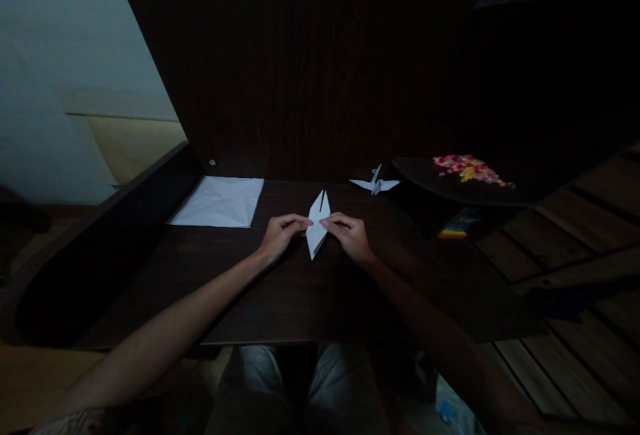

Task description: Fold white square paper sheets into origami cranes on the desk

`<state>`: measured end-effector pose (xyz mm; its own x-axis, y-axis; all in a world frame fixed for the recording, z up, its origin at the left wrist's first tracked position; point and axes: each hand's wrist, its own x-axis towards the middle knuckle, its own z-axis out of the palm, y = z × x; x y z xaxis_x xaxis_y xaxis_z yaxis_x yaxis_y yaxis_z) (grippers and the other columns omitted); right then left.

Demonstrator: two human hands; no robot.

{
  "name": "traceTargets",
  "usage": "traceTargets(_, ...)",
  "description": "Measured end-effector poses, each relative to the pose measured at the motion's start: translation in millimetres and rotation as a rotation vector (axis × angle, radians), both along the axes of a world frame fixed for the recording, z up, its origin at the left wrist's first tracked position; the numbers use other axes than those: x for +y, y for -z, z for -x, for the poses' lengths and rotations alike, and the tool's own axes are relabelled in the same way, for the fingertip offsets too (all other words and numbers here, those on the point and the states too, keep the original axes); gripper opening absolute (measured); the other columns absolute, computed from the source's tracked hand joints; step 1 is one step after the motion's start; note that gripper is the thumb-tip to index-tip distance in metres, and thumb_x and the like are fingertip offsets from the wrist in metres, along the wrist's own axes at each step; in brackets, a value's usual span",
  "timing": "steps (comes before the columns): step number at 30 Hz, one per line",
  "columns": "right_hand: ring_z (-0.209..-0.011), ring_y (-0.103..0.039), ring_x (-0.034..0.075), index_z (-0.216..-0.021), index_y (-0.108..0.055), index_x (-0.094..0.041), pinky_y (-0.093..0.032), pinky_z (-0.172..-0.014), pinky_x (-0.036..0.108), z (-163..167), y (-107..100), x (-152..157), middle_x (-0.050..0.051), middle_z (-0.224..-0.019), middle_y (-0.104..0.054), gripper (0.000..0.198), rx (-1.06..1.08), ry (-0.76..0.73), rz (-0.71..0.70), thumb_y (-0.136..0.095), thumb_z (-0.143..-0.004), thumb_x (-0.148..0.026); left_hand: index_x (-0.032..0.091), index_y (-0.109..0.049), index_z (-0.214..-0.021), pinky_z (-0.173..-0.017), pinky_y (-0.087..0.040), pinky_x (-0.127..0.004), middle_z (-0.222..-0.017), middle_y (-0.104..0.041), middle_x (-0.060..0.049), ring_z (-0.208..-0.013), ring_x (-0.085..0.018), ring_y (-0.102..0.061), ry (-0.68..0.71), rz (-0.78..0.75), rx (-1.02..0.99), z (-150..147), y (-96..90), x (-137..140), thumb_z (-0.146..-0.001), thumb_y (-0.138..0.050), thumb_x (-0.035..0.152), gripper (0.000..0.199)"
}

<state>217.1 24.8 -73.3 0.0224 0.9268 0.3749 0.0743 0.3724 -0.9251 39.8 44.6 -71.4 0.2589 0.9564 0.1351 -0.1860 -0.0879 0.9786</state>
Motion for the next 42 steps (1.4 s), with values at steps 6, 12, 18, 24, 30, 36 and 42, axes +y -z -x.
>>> traceTargets(6, -0.075, -0.062, 0.017, -0.082, -0.068, -0.019, -0.052, -0.073, 0.032, 2, 6, 1, 0.005, -0.082, -0.067, 0.026, -0.001, -0.014, 0.024, -0.075, -0.064, -0.037, 0.015, -0.067, -0.077, -0.068, -0.049, -0.027, -0.069, -0.069, -0.001, -0.066, -0.014, -0.063, -0.016, 0.013, 0.021, -2, 1.2, 1, -0.061, -0.077, 0.030, 0.024)
traceTargets(12, -0.070, -0.060, 0.013, -0.091, -0.055, -0.021, -0.050, -0.068, 0.027, 0, 6, 0, 0.000, -0.077, -0.063, 0.040, 0.015, -0.039, 0.018, -0.079, -0.061, -0.031, 0.014, -0.070, -0.081, -0.065, -0.048, -0.027, -0.073, -0.071, -0.003, -0.066, -0.015, -0.063, 0.049, -0.027, 0.144, -2, 2.4, 2, -0.065, -0.075, 0.038, 0.029)
traceTargets(18, -0.062, -0.059, 0.011, -0.099, -0.049, -0.023, -0.048, -0.062, 0.024, 1, 6, 1, -0.005, -0.069, -0.060, 0.051, 0.097, -0.075, 0.081, -0.080, -0.059, -0.032, 0.014, -0.072, -0.078, -0.064, -0.048, -0.027, -0.076, -0.072, -0.004, -0.066, -0.016, -0.063, 0.038, -0.068, 0.209, 1, -0.5, 1, -0.066, -0.073, 0.040, 0.029)
traceTargets(24, -0.055, -0.057, 0.012, -0.065, -0.060, -0.016, -0.045, -0.055, 0.025, 0, 2, 1, 0.000, -0.061, -0.061, 0.030, -0.062, -0.146, 0.197, -0.070, -0.069, -0.044, 0.013, -0.071, -0.074, -0.061, -0.048, -0.026, -0.072, -0.072, -0.003, -0.064, -0.015, -0.062, 0.026, -0.094, 0.206, 2, -1.7, 2, -0.066, -0.074, 0.038, 0.026)
traceTargets(30, -0.048, -0.051, 0.010, -0.060, -0.060, -0.015, -0.039, -0.047, 0.023, 0, -3, -3, -0.001, -0.055, -0.058, 0.031, -0.069, -0.132, 0.151, -0.071, -0.068, -0.043, 0.013, -0.068, -0.070, -0.060, -0.047, -0.023, -0.069, -0.069, -0.001, -0.062, -0.013, -0.061, 0.086, -0.106, 0.193, 3, -3.8, 1, -0.068, -0.072, 0.036, 0.024)
traceTargets(36, -0.047, -0.049, 0.010, -0.060, -0.060, -0.016, -0.037, -0.047, 0.023, 2, -6, -6, -0.002, -0.052, -0.055, 0.031, -0.078, -0.126, 0.119, -0.071, -0.069, -0.044, 0.012, -0.068, -0.076, -0.065, -0.048, -0.026, -0.076, -0.070, -0.002, -0.069, -0.014, -0.063, 0.176, -0.057, 0.161, 3, -9.5, -2, -0.069, -0.073, 0.036, 0.025)
traceTargets(42, -0.050, -0.050, 0.011, -0.062, -0.063, -0.016, -0.038, -0.051, 0.023, -3, -7, -5, -0.002, -0.050, -0.055, 0.026, -0.043, -0.121, 0.103, -0.068, -0.073, -0.039, 0.010, -0.069, -0.079, -0.063, -0.047, -0.024, -0.075, -0.071, -0.004, -0.066, -0.014, -0.063, 0.275, 0.013, 0.161, 4, -10.5, -7, -0.065, -0.077, 0.033, 0.027)
